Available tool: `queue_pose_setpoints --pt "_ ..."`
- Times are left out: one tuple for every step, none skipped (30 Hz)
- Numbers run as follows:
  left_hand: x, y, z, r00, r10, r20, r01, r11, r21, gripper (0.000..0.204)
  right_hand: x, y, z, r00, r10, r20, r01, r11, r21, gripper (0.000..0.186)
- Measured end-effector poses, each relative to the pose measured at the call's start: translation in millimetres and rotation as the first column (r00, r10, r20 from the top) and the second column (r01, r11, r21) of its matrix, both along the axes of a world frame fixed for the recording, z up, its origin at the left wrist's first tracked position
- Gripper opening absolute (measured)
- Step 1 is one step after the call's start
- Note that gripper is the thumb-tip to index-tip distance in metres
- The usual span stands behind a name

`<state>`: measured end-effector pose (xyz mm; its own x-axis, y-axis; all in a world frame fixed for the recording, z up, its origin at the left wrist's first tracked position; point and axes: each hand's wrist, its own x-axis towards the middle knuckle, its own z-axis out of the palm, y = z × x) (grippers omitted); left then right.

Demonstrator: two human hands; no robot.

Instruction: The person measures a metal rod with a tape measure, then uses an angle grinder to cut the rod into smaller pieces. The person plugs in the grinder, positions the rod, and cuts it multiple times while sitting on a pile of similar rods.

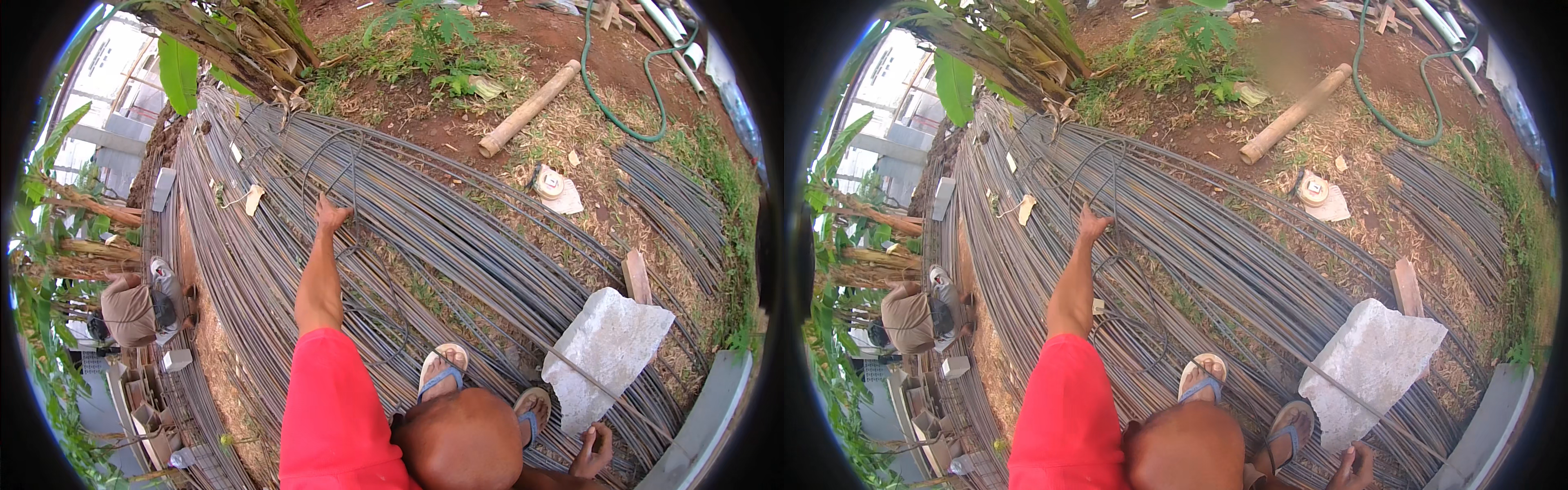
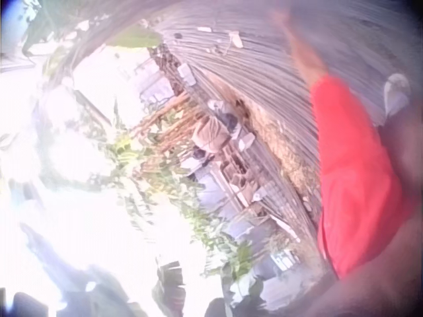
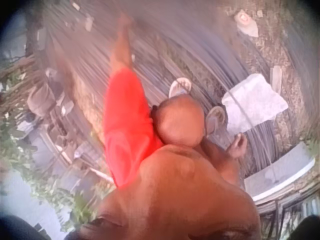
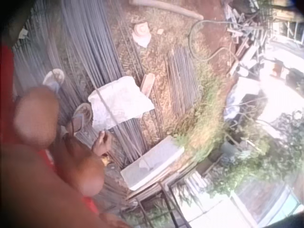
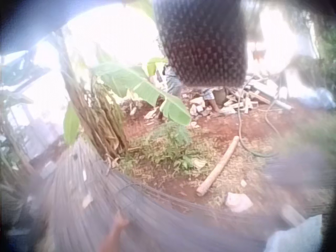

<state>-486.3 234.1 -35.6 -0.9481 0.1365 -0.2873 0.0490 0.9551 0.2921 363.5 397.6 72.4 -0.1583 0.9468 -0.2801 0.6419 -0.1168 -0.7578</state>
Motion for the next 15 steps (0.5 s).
queue_pose_setpoints --pt "-2 -2 -5 0.999 0.010 0.035 -0.009 1.000 -0.011 0.129 -6 0 2 0.999 0.018 0.030 -0.018 1.000 0.008 0.019" --pt "-4 -5 -12 0.998 0.030 0.048 -0.026 0.996 -0.083 0.122 -14 2 5 0.999 0.013 0.051 -0.013 1.000 0.005 0.020" --pt "-8 -8 -16 0.998 0.049 0.043 -0.046 0.997 -0.060 0.116 -23 4 11 0.997 0.007 0.071 -0.007 1.000 0.001 0.020" --pt "-13 -12 -20 0.997 0.068 0.037 -0.066 0.997 -0.037 0.110 -33 6 18 0.996 0.001 0.090 -0.001 1.000 -0.004 0.021" --pt "-19 -16 -23 0.995 0.094 0.044 -0.093 0.995 -0.022 0.104 -44 10 25 0.994 -0.006 0.106 0.007 1.000 -0.008 0.021" --pt "-23 -22 -26 0.999 -0.041 -0.009 0.040 0.995 -0.088 0.073 -50 14 37 0.972 0.057 0.227 -0.029 0.992 -0.127 0.026" --pt "-29 -26 -28 0.995 -0.104 0.001 0.104 0.991 -0.087 0.064 -54 18 51 0.931 0.136 0.339 -0.051 0.967 -0.249 0.034" --pt "-32 -32 -31 0.987 -0.156 0.028 0.158 0.983 -0.093 0.059 -60 22 60 0.871 0.226 0.436 -0.055 0.927 -0.371 0.042" --pt "-34 -36 -33 0.979 -0.186 0.077 0.194 0.975 -0.109 0.057 -65 24 65 0.866 0.242 0.438 -0.062 0.921 -0.385 0.043" --pt "-29 -41 -38 0.972 -0.222 -0.076 0.215 0.972 -0.090 0.057 -68 26 68 0.859 0.258 0.442 -0.069 0.914 -0.401 0.043" --pt "-26 -50 -40 0.969 -0.175 -0.172 0.168 0.984 -0.057 0.056 -69 26 68 0.851 0.276 0.446 -0.075 0.905 -0.418 0.044" --pt "-26 -59 -39 0.968 -0.113 -0.225 0.108 0.994 -0.034 0.056 -70 25 63 0.879 0.241 0.411 -0.095 0.934 -0.345 0.040" --pt "-25 -69 -38 0.960 -0.050 -0.277 0.049 0.999 -0.011 0.055 -69 23 55 0.905 0.209 0.371 -0.110 0.956 -0.271 0.036" --pt "-26 -86 -32 0.935 -0.008 -0.354 0.006 1.000 -0.008 0.055 -66 22 46 0.927 0.180 0.329 -0.120 0.973 -0.195 0.032" --pt "-28 -106 -24 0.883 0.047 -0.468 -0.059 0.998 -0.010 0.055 -61 21 35 0.955 0.148 0.257 -0.120 0.985 -0.123 0.027"
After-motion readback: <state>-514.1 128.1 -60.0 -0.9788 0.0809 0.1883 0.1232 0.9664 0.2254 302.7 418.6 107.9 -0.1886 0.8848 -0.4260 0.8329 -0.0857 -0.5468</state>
